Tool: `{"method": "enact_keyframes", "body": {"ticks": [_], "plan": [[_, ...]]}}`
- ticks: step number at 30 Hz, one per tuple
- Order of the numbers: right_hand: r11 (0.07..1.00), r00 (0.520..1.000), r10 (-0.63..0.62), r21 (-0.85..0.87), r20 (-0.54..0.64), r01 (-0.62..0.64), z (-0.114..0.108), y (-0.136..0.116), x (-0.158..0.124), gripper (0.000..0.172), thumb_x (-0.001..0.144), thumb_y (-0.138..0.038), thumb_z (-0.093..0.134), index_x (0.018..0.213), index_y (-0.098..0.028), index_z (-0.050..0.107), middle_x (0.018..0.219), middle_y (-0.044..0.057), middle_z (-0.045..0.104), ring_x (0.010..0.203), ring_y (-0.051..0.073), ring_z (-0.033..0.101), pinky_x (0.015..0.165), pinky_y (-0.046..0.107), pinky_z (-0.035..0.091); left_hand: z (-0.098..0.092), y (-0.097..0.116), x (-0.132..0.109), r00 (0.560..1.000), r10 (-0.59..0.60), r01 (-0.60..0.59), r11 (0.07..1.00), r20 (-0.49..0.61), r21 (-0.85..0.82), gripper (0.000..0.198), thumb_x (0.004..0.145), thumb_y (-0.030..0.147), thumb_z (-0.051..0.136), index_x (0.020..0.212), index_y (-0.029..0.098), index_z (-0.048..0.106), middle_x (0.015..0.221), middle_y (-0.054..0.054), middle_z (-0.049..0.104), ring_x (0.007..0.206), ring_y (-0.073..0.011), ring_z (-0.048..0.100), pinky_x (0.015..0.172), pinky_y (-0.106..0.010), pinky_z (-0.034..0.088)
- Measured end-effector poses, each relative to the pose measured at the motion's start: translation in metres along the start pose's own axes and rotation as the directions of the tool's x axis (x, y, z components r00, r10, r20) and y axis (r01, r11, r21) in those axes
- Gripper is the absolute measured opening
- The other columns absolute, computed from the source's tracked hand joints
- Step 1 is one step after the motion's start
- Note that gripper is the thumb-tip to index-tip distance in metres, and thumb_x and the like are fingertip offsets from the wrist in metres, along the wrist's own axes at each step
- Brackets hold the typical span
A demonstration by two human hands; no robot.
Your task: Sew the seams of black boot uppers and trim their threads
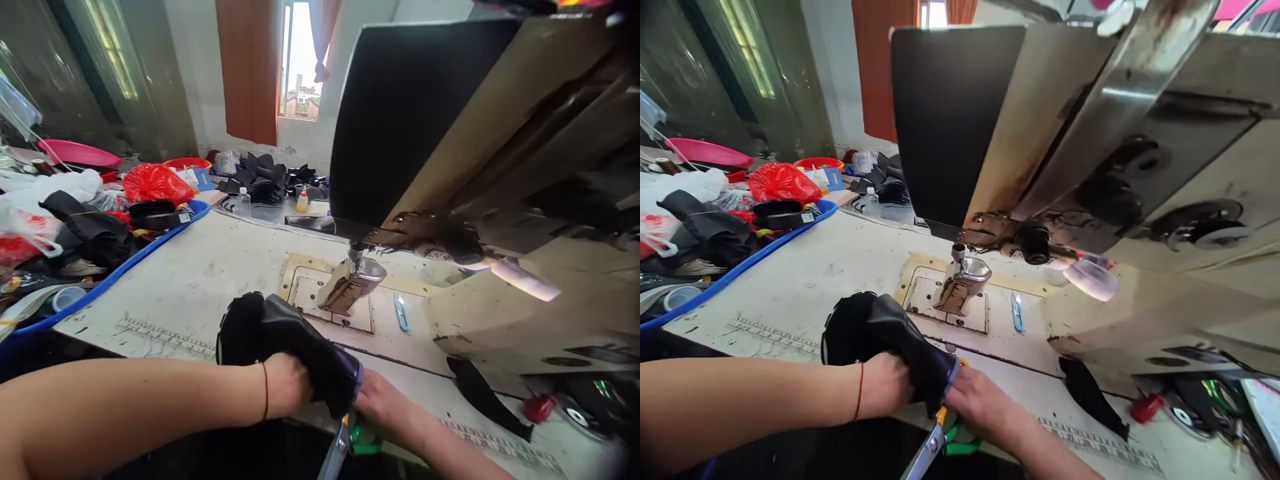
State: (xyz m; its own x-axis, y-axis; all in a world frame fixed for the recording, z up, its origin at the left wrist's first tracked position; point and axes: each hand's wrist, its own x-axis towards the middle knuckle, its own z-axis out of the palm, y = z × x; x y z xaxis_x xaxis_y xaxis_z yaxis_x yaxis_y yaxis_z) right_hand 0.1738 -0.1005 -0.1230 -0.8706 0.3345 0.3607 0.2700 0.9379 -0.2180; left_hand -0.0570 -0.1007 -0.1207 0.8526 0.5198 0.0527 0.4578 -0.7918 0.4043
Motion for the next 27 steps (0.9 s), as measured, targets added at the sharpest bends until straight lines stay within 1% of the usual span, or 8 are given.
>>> {"method": "enact_keyframes", "body": {"ticks": [4,9,12,15,18,20,22,27], "plan": [[0.994,0.996,0.084,0.075,-0.007,-0.084,-0.003,0.01,-0.012,0.027,0.084,-0.005,0.035,0.076,-0.02,0.055,0.07,0.003,0.062,0.065,0.016,0.056,0.062,0.027,0.047,-0.007,-0.004,0.023,0.97,0.245,-0.243,0.962,-0.002,-0.122,0.019,0.086,0.015,0.055,0.092,0.019,0.072,0.1,-0.013,0.074,0.097,-0.0264,0.066,0.09,-0.033,0.049],[0.978,0.99,0.138,0.161,0.004,-0.136,-0.006,0.008,-0.03,0.027,0.085,-0.004,0.036,0.086,-0.018,0.059,0.079,0.007,0.067,0.075,0.017,0.063,0.071,0.029,0.052,0.005,-0.005,0.034,0.986,-0.012,-0.026,0.974,-0.168,-0.224,0.033,0.092,0.016,0.043,0.12,0.013,0.06,0.121,-0.017,0.065,0.108,-0.0311,0.061,0.096,-0.042,0.046],[0.969,0.988,0.151,0.196,0.025,-0.153,-0.011,0.001,-0.037,0.027,0.089,-0.007,0.037,0.099,-0.017,0.06,0.091,0.011,0.069,0.09,0.019,0.065,0.083,0.032,0.053,0.011,0.001,0.034,0.993,-0.082,0.072,0.99,-0.081,-0.12,0.029,0.093,0.014,0.044,0.118,0.013,0.06,0.114,-0.015,0.067,0.103,-0.0305,0.063,0.091,-0.042,0.05],[0.966,0.982,0.166,0.184,0.092,-0.181,-0.024,-0.004,-0.048,0.031,0.092,-0.007,0.035,0.103,-0.018,0.061,0.088,0.01,0.069,0.09,0.019,0.065,0.084,0.034,0.053,0.007,0.01,0.039,0.994,-0.093,0.092,0.996,0.056,0.018,0.027,0.095,0.013,0.042,0.114,0.015,0.061,0.111,-0.014,0.067,0.101,-0.0294,0.064,0.086,-0.039,0.052],[0.962,0.967,0.235,0.117,0.099,-0.245,-0.045,0.0,-0.069,0.024,0.093,-0.011,0.038,0.091,-0.019,0.061,0.076,0.006,0.063,0.073,0.018,0.062,0.069,0.031,0.053,0.0,0.014,0.045,0.967,-0.223,0.226,0.974,0.12,-0.009,0.028,0.093,0.037,0.055,0.109,0.015,0.063,0.107,-0.014,0.067,0.098,-0.0327,0.065,0.083,-0.042,0.053],[0.953,0.95,0.298,0.026,0.088,-0.302,-0.06,0.008,-0.084,0.017,0.092,-0.016,0.044,0.085,-0.019,0.059,0.072,0.005,0.057,0.066,0.018,0.056,0.059,0.029,0.048,-0.002,0.014,0.048,0.949,-0.284,0.295,0.953,0.133,-0.072,0.052,0.078,0.059,0.069,0.107,0.017,0.064,0.105,-0.013,0.067,0.096,-0.0339,0.065,0.083,-0.042,0.053],[0.934,0.931,0.353,-0.09,0.091,-0.346,-0.072,0.019,-0.095,0.01,0.089,-0.019,0.048,0.087,-0.018,0.058,0.077,0.006,0.055,0.068,0.019,0.053,0.059,0.03,0.046,-0.002,0.012,0.049,0.944,-0.302,0.317,0.942,0.134,-0.114,0.06,0.066,0.063,0.076,0.104,0.018,0.066,0.104,-0.011,0.068,0.096,-0.0327,0.065,0.083,-0.039,0.052],[0.897,0.901,0.394,-0.292,0.183,-0.333,-0.082,0.041,-0.099,0.015,0.079,-0.016,0.05,0.093,-0.016,0.057,0.087,0.011,0.055,0.078,0.024,0.052,0.067,0.035,0.044,0.003,0.008,0.047,0.946,-0.309,0.32,0.937,0.095,-0.14,0.024,0.083,0.041,0.07,0.099,0.022,0.071,0.092,-0.004,0.072,0.091,-0.0257,0.067,0.081,-0.034,0.052]]}}
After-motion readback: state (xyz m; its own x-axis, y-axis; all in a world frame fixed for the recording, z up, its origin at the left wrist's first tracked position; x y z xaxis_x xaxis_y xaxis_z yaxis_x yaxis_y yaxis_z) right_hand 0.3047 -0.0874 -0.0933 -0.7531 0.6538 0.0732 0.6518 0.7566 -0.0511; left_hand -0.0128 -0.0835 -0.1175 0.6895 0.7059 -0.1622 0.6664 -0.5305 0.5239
